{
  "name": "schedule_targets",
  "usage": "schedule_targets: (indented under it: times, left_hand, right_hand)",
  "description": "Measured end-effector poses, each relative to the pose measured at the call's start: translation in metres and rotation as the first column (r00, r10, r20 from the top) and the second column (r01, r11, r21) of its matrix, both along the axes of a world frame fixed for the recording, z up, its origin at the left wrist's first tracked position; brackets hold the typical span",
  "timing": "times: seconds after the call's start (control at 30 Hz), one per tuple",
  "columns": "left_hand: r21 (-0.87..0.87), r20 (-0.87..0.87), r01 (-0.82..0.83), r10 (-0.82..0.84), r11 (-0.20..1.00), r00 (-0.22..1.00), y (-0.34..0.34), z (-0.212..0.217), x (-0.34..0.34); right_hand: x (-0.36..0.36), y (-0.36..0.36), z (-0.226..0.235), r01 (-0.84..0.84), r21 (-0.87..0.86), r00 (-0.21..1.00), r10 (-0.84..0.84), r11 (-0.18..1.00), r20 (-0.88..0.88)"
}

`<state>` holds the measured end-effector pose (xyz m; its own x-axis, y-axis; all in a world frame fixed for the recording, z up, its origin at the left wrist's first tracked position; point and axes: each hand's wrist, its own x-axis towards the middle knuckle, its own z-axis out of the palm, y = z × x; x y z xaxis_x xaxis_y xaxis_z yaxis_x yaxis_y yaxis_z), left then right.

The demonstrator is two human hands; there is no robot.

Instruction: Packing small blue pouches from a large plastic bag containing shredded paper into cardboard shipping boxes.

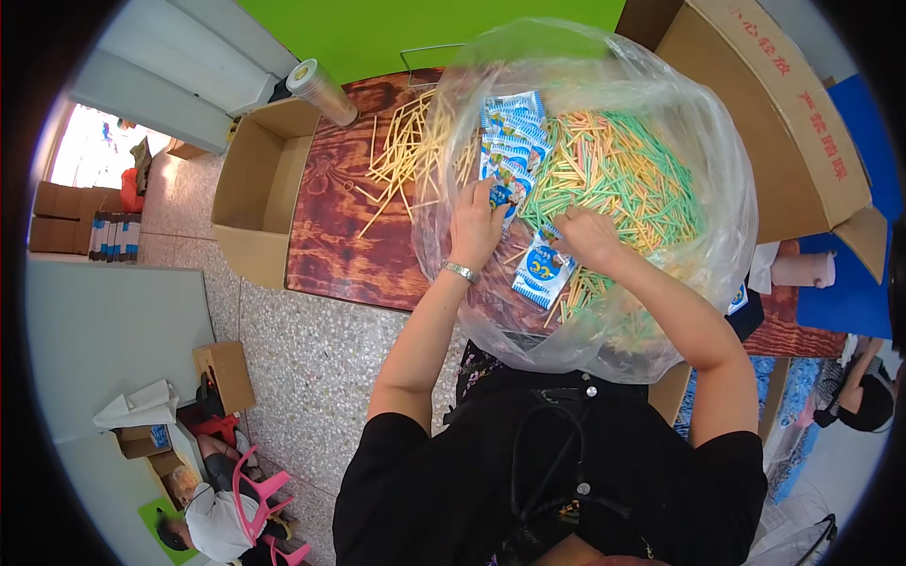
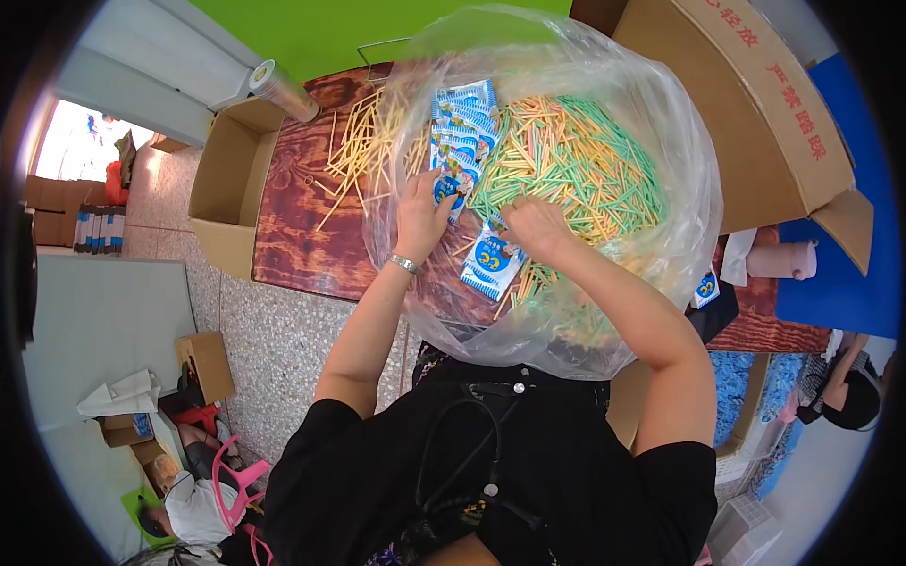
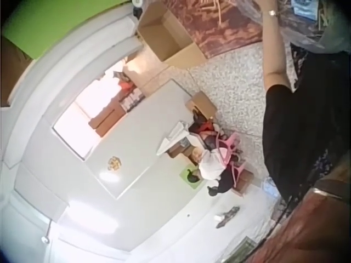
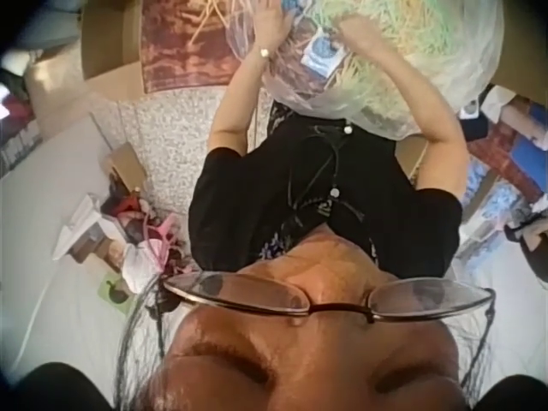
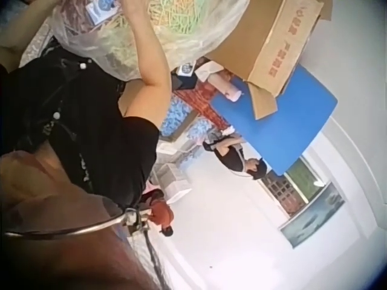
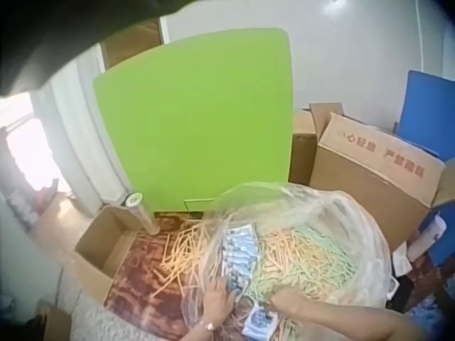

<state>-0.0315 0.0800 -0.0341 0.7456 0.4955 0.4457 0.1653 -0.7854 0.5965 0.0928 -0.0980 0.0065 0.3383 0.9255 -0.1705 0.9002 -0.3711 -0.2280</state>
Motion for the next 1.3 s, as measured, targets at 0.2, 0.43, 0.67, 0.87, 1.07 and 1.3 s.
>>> schedule_targets:
  times: [0.2,0.43,0.67,0.87,1.07,1.3]
  left_hand:
    - [-0.016,0.011,0.175,-0.175,0.984,0.984,-0.033,0.041,-0.014]
    - [-0.726,-0.029,0.25,-0.392,0.641,0.92,-0.05,0.043,0.003]
    - [-0.61,-0.151,0.193,-0.352,0.768,0.924,-0.048,0.053,0.023]
    - [-0.842,0.066,0.274,-0.416,0.464,0.907,-0.057,0.07,0.036]
    - [-0.799,-0.055,0.24,-0.463,0.552,0.885,-0.054,0.059,0.036]
    - [-0.673,-0.029,0.224,-0.329,0.704,0.944,-0.06,0.048,0.039]
  right_hand:
    - [0.011,-0.02,0.041,-0.033,0.144,0.999,0.03,0.989,0.022]
    - [0.026,-0.02,0.054,0.28,0.427,0.81,0.027,0.86,-0.586]
    - [0.043,-0.024,0.082,0.182,0.396,0.89,0.02,0.9,-0.455]
    - [0.058,-0.025,0.079,0.31,0.399,0.739,0.045,0.863,-0.672]
    - [0.057,-0.026,0.073,0.21,0.417,0.868,0.028,0.884,-0.496]
    - [0.085,-0.048,0.062,0.299,0.448,0.687,0.136,0.843,-0.714]
